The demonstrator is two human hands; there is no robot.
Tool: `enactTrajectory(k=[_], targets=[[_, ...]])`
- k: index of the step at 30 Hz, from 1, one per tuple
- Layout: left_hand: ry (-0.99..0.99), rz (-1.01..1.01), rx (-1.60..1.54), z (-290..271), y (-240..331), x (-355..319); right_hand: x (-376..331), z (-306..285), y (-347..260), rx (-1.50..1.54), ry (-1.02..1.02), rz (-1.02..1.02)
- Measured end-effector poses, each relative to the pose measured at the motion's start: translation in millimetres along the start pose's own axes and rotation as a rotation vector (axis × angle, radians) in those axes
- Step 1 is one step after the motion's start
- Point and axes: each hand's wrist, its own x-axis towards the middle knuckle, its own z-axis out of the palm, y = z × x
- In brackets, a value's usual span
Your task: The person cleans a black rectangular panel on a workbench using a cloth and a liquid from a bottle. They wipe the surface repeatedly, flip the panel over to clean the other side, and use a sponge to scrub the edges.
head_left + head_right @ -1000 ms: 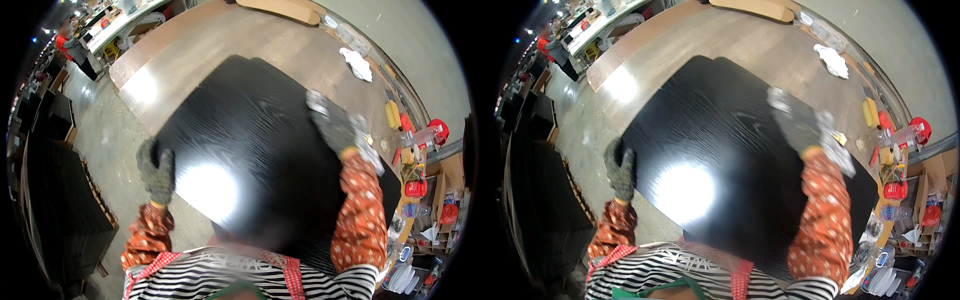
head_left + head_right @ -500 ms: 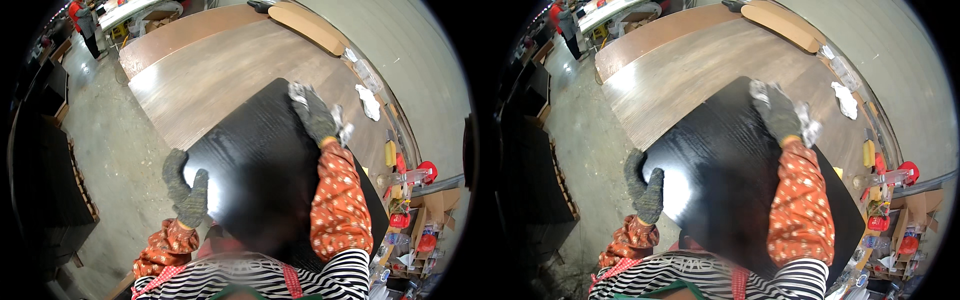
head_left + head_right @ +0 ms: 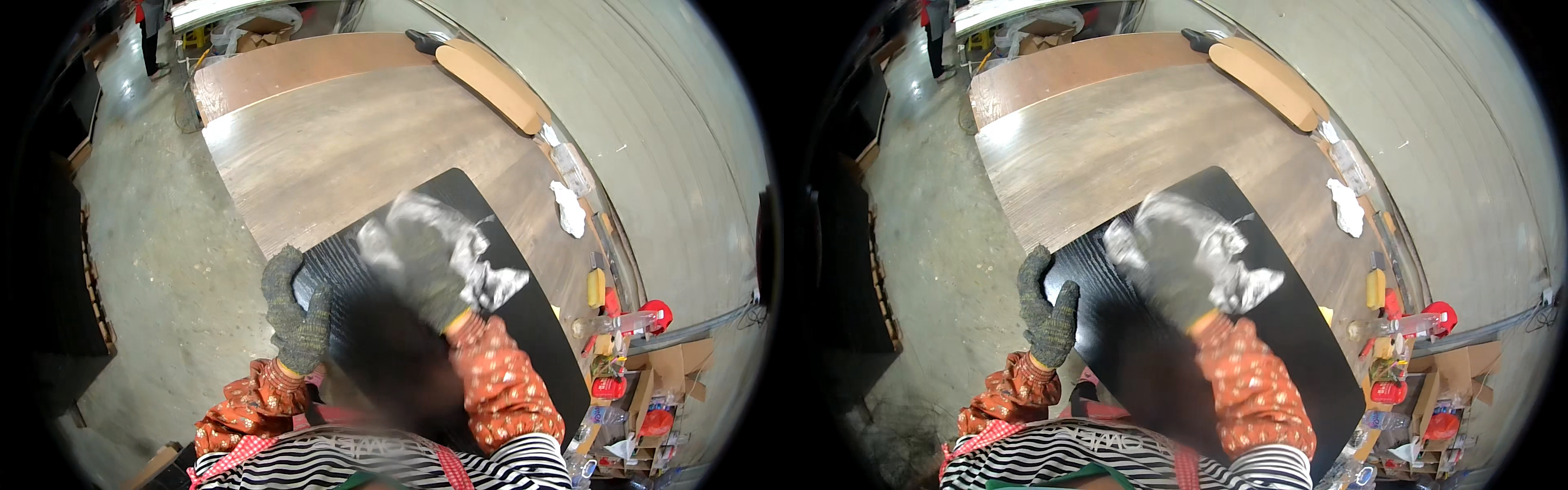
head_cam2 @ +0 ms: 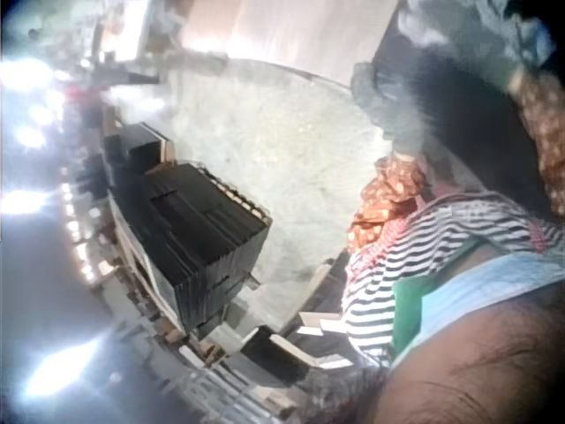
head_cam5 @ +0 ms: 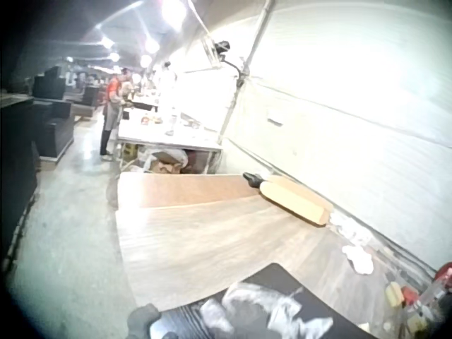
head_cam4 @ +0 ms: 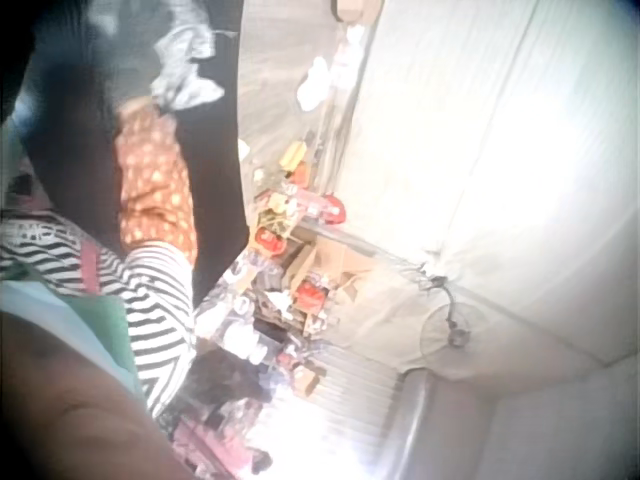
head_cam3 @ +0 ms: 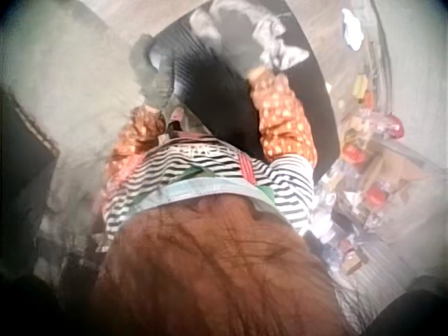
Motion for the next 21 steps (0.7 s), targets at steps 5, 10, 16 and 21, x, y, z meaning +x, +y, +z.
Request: enactTrajectory(k=[5, 10, 16, 21], targets=[[-0.050, 0.018, 0.015, -1.8, -3.3, -1.8, 34.0, 30.2, 41.4, 0.007, 0.148, 0.020], [-0.041, 0.022, 0.006, -8.8, -6.4, -4.0, -3.8, 24.4, 66.3, -0.241, 0.355, 0.061], [-0.020, 0.010, 0.029, -7.1, -3.8, 0.4, -30.2, 0.5, 79.3, -0.139, 0.139, 0.248], [-0.091, 0.017, 0.047, -17.6, -5.9, -2.4, 52.9, 9.9, 18.9, -0.024, 0.008, 0.020]])
